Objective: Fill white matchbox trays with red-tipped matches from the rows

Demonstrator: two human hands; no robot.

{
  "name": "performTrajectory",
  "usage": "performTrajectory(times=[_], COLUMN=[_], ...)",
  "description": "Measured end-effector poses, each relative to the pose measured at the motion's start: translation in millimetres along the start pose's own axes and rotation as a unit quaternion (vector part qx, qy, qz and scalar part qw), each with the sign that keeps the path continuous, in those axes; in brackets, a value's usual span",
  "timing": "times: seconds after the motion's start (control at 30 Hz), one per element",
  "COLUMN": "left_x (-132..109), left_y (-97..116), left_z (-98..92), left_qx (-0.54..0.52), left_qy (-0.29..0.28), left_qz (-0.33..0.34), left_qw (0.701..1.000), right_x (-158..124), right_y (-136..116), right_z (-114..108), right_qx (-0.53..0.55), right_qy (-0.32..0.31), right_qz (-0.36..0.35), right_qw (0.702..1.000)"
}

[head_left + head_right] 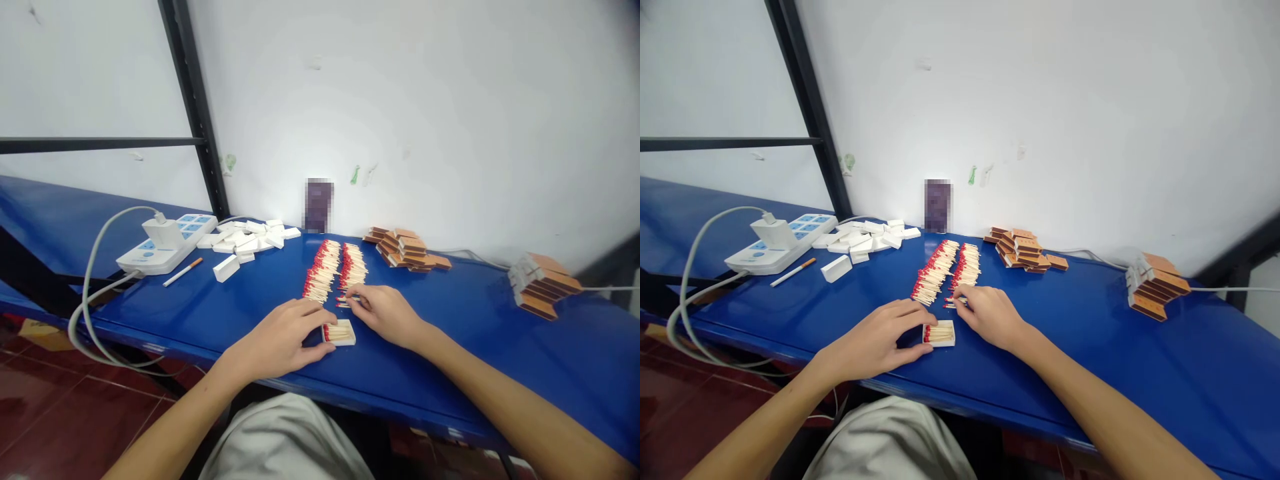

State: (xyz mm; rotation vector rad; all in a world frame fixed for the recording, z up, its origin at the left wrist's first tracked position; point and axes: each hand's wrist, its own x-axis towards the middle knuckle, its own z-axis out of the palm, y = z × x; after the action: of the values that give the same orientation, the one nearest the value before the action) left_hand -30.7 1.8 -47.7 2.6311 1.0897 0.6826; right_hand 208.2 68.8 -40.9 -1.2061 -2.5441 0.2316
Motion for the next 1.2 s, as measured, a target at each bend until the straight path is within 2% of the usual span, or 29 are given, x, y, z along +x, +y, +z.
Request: performTrajectory(times=[0.17, 0.53, 0.83, 1.2], left_x=[0.9, -0.5, 2.0, 1.2], left_y=[0.3, 0.2, 0.6, 1.0], left_z=[-1.3, -1.0, -1.6, -1.9], left_qx=[-0.001, -0.004, -0.007, -0.018], left_qy=[-0.002, -0.004, -0.008, -0.008], left_qz=[0.005, -0.004, 0.001, -0.005], left_qw=[1.000, 1.000, 1.000, 1.000], right_x=[-0.8, -0.6, -0.2, -0.3], right_y=[-3.0, -6.6, -4.0, -7.1], right_z=[-2.1, -2.1, -0.5, -1.8], right_qx=[0.013, -0.015, -0.015, -0.013], right_qy=[0.037, -0.018, -0.025, -0.012], right_qz=[0.004, 0.017, -0.012, 0.025], right_qw=[0.999, 1.000, 0.999, 1.000])
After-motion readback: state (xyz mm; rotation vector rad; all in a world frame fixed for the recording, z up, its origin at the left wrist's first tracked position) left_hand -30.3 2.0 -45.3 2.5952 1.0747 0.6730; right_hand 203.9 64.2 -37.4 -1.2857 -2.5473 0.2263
